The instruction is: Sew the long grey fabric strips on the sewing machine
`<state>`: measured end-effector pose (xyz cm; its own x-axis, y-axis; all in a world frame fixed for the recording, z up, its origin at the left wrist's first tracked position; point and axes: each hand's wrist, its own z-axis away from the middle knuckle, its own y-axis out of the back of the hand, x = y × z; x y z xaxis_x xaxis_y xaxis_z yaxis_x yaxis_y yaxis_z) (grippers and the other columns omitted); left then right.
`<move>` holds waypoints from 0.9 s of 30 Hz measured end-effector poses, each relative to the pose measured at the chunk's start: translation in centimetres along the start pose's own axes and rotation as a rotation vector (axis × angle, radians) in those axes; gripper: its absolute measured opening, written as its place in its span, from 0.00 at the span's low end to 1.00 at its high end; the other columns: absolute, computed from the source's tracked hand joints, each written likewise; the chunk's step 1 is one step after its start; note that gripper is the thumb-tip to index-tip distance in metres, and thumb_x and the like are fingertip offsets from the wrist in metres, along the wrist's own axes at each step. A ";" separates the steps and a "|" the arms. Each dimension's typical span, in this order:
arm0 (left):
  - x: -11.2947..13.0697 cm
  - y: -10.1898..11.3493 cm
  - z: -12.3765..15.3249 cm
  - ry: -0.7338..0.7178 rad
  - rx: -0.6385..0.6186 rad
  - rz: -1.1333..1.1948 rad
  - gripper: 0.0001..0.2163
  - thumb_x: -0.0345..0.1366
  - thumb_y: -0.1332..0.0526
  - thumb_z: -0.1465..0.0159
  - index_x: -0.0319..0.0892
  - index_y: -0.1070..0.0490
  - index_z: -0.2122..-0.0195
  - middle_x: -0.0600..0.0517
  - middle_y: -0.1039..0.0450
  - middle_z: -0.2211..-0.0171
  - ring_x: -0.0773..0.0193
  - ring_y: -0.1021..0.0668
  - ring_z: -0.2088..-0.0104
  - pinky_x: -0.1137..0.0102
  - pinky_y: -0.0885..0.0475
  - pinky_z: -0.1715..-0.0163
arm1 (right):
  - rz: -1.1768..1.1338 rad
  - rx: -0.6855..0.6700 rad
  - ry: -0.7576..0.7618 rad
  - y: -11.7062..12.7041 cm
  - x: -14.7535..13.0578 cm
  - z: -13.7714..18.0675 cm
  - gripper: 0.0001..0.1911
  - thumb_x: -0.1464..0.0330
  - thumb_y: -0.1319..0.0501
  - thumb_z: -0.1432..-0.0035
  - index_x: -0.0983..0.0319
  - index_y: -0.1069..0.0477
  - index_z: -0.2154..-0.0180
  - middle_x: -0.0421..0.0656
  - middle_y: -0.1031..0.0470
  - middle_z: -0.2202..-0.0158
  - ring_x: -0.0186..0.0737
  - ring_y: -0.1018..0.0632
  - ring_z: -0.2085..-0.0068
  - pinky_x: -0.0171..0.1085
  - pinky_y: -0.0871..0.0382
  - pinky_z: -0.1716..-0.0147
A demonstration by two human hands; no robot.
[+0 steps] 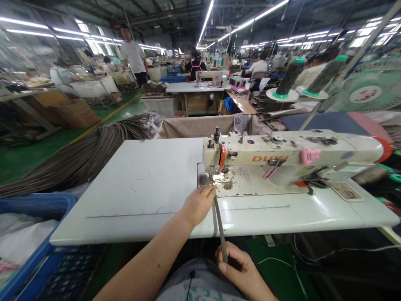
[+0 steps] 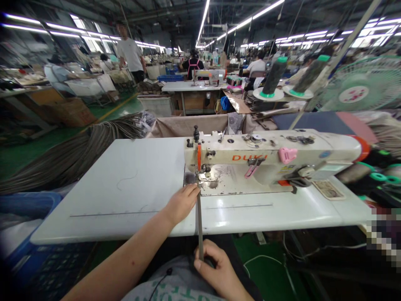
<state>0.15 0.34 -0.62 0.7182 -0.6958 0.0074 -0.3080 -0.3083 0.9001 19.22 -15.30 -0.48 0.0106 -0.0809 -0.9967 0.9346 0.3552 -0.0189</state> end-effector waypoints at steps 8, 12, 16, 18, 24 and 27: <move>-0.1 -0.5 0.3 -0.003 -0.004 -0.004 0.11 0.27 0.46 0.28 0.38 0.30 0.47 0.43 0.25 0.46 0.56 0.24 0.41 0.58 0.33 0.33 | -0.092 0.125 -0.121 -0.8 -0.1 -0.4 0.21 0.49 0.33 0.38 0.59 0.21 0.57 0.45 0.20 0.63 0.47 0.23 0.60 0.42 0.32 0.55; -0.1 -0.6 0.4 -0.014 -0.014 -0.023 0.12 0.26 0.46 0.28 0.36 0.31 0.46 0.42 0.25 0.46 0.55 0.25 0.41 0.59 0.34 0.32 | -0.133 0.120 -0.137 -0.7 -0.5 -0.4 0.22 0.48 0.33 0.38 0.61 0.21 0.61 0.44 0.20 0.68 0.45 0.23 0.63 0.41 0.33 0.59; -0.1 -0.6 0.4 -0.025 -0.025 -0.025 0.13 0.26 0.46 0.28 0.35 0.32 0.44 0.42 0.25 0.47 0.55 0.24 0.41 0.58 0.34 0.33 | -0.094 0.073 -0.107 -0.6 -0.7 -0.2 0.24 0.48 0.35 0.36 0.62 0.21 0.68 0.44 0.22 0.71 0.43 0.24 0.66 0.40 0.33 0.60; -0.1 -0.6 0.4 -0.014 -0.020 -0.015 0.13 0.27 0.47 0.28 0.37 0.32 0.44 0.42 0.25 0.47 0.54 0.24 0.42 0.58 0.32 0.34 | -0.095 0.056 -0.092 -0.7 -0.9 0.0 0.24 0.48 0.36 0.35 0.62 0.21 0.70 0.44 0.22 0.71 0.43 0.24 0.66 0.40 0.33 0.60; 0.0 -0.3 0.3 0.018 -0.004 0.025 0.11 0.29 0.47 0.27 0.38 0.32 0.46 0.42 0.26 0.47 0.55 0.24 0.43 0.59 0.29 0.37 | -0.073 0.036 -0.069 -0.7 -1.3 0.2 0.25 0.50 0.37 0.33 0.62 0.21 0.72 0.44 0.23 0.71 0.43 0.24 0.66 0.39 0.33 0.60; 0.1 -0.1 0.2 0.029 -0.009 0.024 0.10 0.28 0.46 0.28 0.39 0.31 0.48 0.42 0.26 0.47 0.56 0.23 0.44 0.60 0.29 0.37 | -0.052 0.037 -0.064 -0.6 -1.0 0.1 0.25 0.50 0.38 0.33 0.62 0.21 0.71 0.44 0.22 0.71 0.43 0.23 0.66 0.40 0.32 0.60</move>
<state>0.12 0.20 -0.81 0.7286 -0.6837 0.0418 -0.3201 -0.2859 0.9032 18.73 -15.50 0.50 -0.0163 -0.1580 -0.9873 0.9470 0.3145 -0.0660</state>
